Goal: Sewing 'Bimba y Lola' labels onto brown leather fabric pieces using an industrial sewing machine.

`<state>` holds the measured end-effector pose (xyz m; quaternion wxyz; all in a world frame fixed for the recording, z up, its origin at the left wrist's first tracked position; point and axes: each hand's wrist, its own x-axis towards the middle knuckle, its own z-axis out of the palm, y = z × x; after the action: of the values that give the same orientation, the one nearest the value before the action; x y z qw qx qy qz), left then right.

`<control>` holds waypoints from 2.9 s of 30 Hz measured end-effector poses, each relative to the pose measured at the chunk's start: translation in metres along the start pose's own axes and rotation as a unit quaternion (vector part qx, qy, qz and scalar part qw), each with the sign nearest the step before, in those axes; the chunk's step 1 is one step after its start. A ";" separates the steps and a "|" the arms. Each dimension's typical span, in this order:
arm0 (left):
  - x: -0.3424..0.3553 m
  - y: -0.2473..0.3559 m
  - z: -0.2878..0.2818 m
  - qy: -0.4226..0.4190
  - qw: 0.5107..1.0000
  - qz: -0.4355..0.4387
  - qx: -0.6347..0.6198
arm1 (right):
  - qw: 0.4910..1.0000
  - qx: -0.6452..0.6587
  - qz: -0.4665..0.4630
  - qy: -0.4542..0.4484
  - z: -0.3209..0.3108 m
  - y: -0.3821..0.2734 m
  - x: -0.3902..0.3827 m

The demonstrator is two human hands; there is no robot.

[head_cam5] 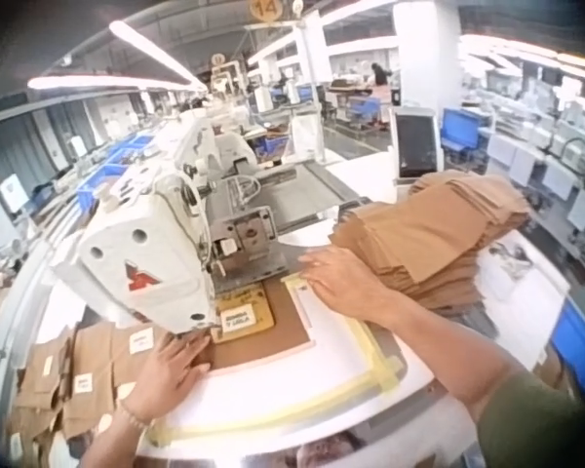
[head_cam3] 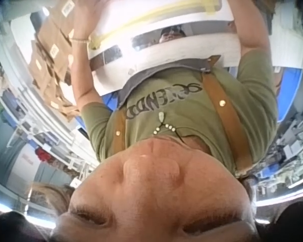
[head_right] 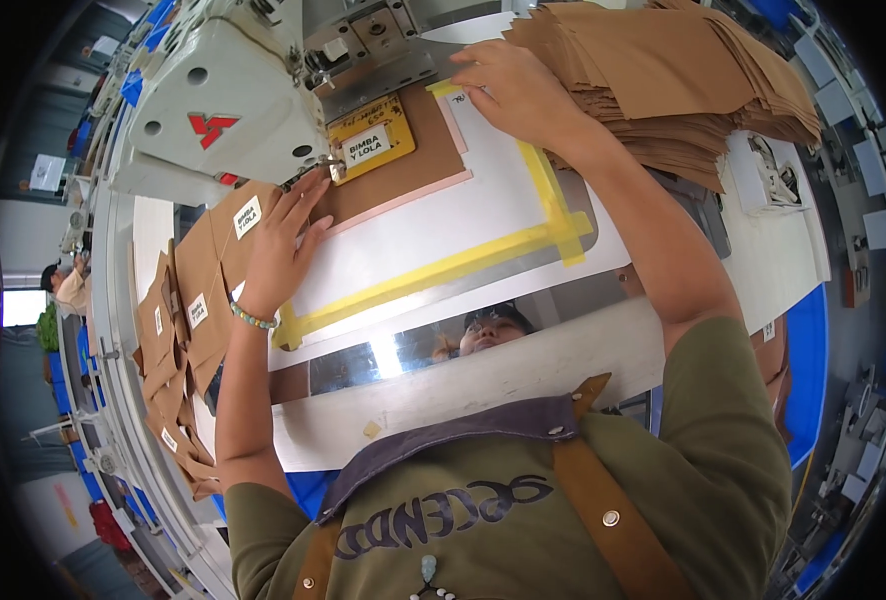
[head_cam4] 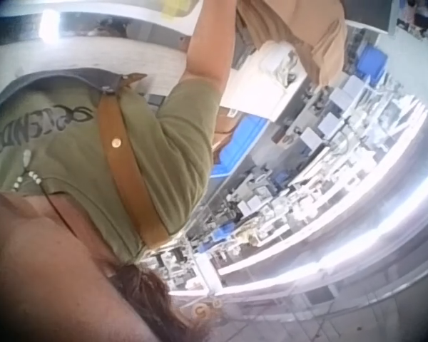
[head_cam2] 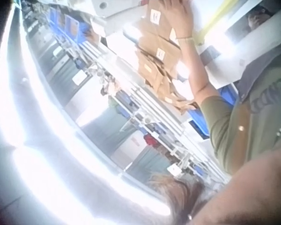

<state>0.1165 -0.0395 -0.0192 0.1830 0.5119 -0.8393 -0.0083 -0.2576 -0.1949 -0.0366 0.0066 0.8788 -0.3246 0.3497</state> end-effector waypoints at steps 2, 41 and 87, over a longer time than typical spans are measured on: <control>-0.001 0.000 0.000 0.009 1.000 0.011 0.019 | 1.000 -0.001 0.016 -0.010 -0.001 0.000 -0.001; 0.011 0.001 -0.002 -0.054 0.994 0.016 -0.093 | 0.995 0.077 0.056 -0.038 0.007 0.008 -0.007; -0.006 -0.002 0.019 0.053 0.988 -0.046 -0.134 | 0.966 -0.082 -0.108 -0.222 -0.031 -0.104 -0.015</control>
<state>0.1143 -0.0388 -0.0394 0.2939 0.5207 -0.7950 -0.1022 -0.2247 -0.0973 0.0000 0.0440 0.9607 -0.2483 0.1158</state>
